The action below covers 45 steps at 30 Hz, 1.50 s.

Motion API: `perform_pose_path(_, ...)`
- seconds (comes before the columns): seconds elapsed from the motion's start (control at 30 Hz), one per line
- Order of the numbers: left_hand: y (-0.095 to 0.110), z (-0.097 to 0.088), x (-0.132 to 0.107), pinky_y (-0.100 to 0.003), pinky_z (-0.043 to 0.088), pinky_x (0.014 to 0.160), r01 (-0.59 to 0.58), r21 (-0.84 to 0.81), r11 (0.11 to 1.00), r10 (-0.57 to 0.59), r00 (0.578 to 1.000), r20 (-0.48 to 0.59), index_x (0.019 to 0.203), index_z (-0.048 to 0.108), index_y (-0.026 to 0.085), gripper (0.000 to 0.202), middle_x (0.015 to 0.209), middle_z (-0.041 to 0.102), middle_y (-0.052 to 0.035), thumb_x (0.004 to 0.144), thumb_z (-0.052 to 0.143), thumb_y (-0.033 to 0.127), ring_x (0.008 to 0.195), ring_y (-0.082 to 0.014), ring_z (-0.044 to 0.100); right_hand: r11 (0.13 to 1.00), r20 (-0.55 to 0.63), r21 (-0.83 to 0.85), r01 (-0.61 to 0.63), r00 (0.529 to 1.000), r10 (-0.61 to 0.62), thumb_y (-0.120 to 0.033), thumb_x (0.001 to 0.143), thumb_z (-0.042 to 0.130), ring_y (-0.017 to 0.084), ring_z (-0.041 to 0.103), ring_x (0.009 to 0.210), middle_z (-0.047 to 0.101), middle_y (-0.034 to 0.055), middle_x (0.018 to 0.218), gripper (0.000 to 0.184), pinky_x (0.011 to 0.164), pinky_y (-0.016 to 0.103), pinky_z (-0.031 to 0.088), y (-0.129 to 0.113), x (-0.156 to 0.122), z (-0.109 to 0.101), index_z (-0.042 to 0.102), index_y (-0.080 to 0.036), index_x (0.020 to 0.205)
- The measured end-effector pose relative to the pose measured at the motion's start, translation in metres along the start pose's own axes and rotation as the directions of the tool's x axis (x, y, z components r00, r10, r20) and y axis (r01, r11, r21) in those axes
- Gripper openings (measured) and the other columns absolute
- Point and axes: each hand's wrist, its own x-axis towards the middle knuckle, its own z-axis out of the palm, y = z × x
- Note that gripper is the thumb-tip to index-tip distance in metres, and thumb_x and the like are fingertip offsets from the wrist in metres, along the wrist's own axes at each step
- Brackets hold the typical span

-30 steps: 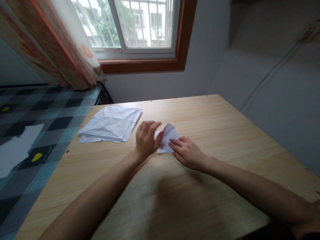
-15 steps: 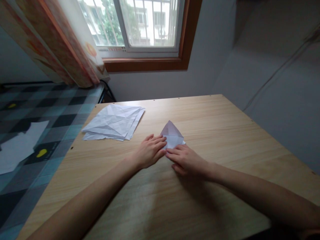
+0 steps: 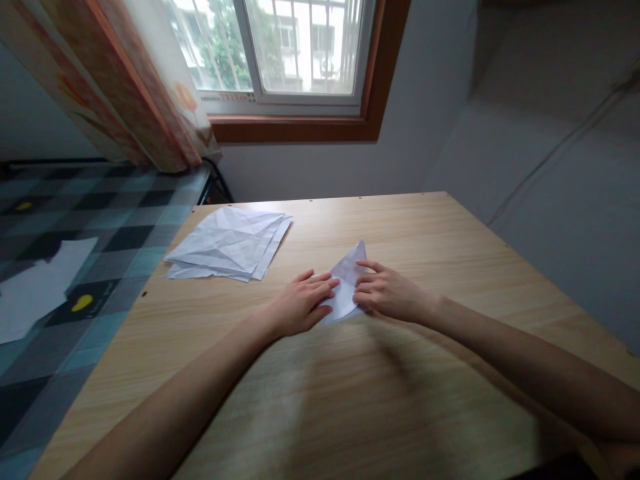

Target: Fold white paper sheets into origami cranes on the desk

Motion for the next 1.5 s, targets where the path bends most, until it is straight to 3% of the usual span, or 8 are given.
perform_pose_path(0.2,0.001,0.000,0.000,-0.055,0.029,0.117,0.003,-0.003,1.000,-0.003,1.000,-0.019,0.109,0.062,0.020,0.029,0.144,0.056,-0.0099,0.096,0.049,0.042,0.139,-0.0273,0.045,0.993,0.038,0.073,-0.095,0.995,0.093,-0.010,0.089,0.058,0.017,0.067,0.075,0.073,-0.0005,0.070,0.023,0.114,0.041,0.028,0.010,0.017,0.000,0.068,-0.021,0.071)
perform_pose_path(0.37,0.001,0.001,-0.001,-0.054,0.028,0.117,-0.011,0.010,1.000,0.011,1.000,-0.015,0.108,0.061,0.021,0.029,0.144,0.055,-0.0094,0.097,0.045,0.042,0.140,-0.0265,0.044,0.975,-0.011,0.137,-0.175,0.984,0.179,-0.018,0.086,0.066,0.021,0.067,0.086,0.076,0.0036,0.082,0.006,0.111,0.044,0.029,0.013,0.023,0.011,0.071,-0.020,0.089)
perform_pose_path(0.47,0.003,0.000,-0.002,-0.055,0.028,0.117,-0.014,0.032,0.999,0.015,1.000,-0.013,0.110,0.060,0.021,0.027,0.146,0.054,-0.0098,0.095,0.048,0.039,0.140,-0.0275,0.044,0.966,-0.076,0.152,-0.208,0.972,0.221,-0.023,0.086,0.069,0.023,0.064,0.098,0.075,0.0053,0.093,0.013,0.114,0.048,0.027,0.012,0.019,0.017,0.070,-0.020,0.098)
perform_pose_path(0.7,0.004,0.002,-0.002,-0.057,0.028,0.114,-0.068,0.137,0.988,0.069,0.998,-0.001,0.139,0.050,0.028,0.048,0.150,0.049,-0.0089,0.092,0.050,0.039,0.140,-0.0322,0.042,0.886,-0.337,0.161,-0.436,0.819,0.464,-0.039,0.091,0.061,0.033,0.041,0.137,0.052,0.0172,0.142,0.046,0.114,0.053,0.032,-0.001,-0.002,0.037,0.056,-0.018,0.132)
perform_pose_path(0.83,0.003,0.004,-0.002,-0.057,0.024,0.116,-0.088,0.166,0.982,0.085,0.996,0.025,0.139,0.051,0.030,0.048,0.150,0.049,-0.0041,0.092,0.050,0.033,0.143,-0.0321,0.038,0.937,-0.092,0.177,-0.301,0.943,0.320,-0.048,0.097,0.048,0.031,0.026,0.149,0.036,0.0188,0.157,0.066,0.121,0.052,0.021,-0.005,-0.010,0.043,0.036,-0.010,0.150)
perform_pose_path(0.9,0.003,0.004,-0.002,-0.056,0.023,0.116,-0.092,0.160,0.983,0.089,0.996,0.027,0.140,0.051,0.030,0.049,0.149,0.051,-0.0040,0.091,0.050,0.032,0.143,-0.0322,0.037,0.935,0.068,0.230,-0.269,0.963,0.260,-0.055,0.097,0.043,0.031,0.021,0.151,0.031,0.0195,0.159,0.075,0.122,0.053,0.016,-0.003,-0.011,0.042,0.028,-0.008,0.154)
perform_pose_path(1.03,0.004,0.004,-0.002,-0.058,0.021,0.116,-0.107,0.155,0.982,0.103,0.994,0.032,0.141,0.051,0.028,0.050,0.149,0.051,-0.0053,0.091,0.049,0.031,0.144,-0.0336,0.037,0.903,0.221,0.301,-0.306,0.944,0.246,-0.066,0.094,0.040,0.030,0.016,0.152,0.022,0.0180,0.162,0.086,0.123,0.053,0.012,0.007,-0.009,0.042,0.021,-0.009,0.156)
perform_pose_path(1.5,0.009,-0.001,-0.004,-0.063,0.019,0.116,-0.076,0.088,0.993,0.069,0.995,0.077,0.143,0.047,0.029,0.049,0.152,0.047,-0.0046,0.095,0.046,0.031,0.145,-0.0355,0.034,0.841,0.226,0.211,-0.499,0.862,0.454,-0.049,0.101,0.032,0.030,0.024,0.150,0.023,0.0166,0.161,0.065,0.120,0.058,0.020,0.057,-0.009,0.061,0.025,-0.015,0.155)
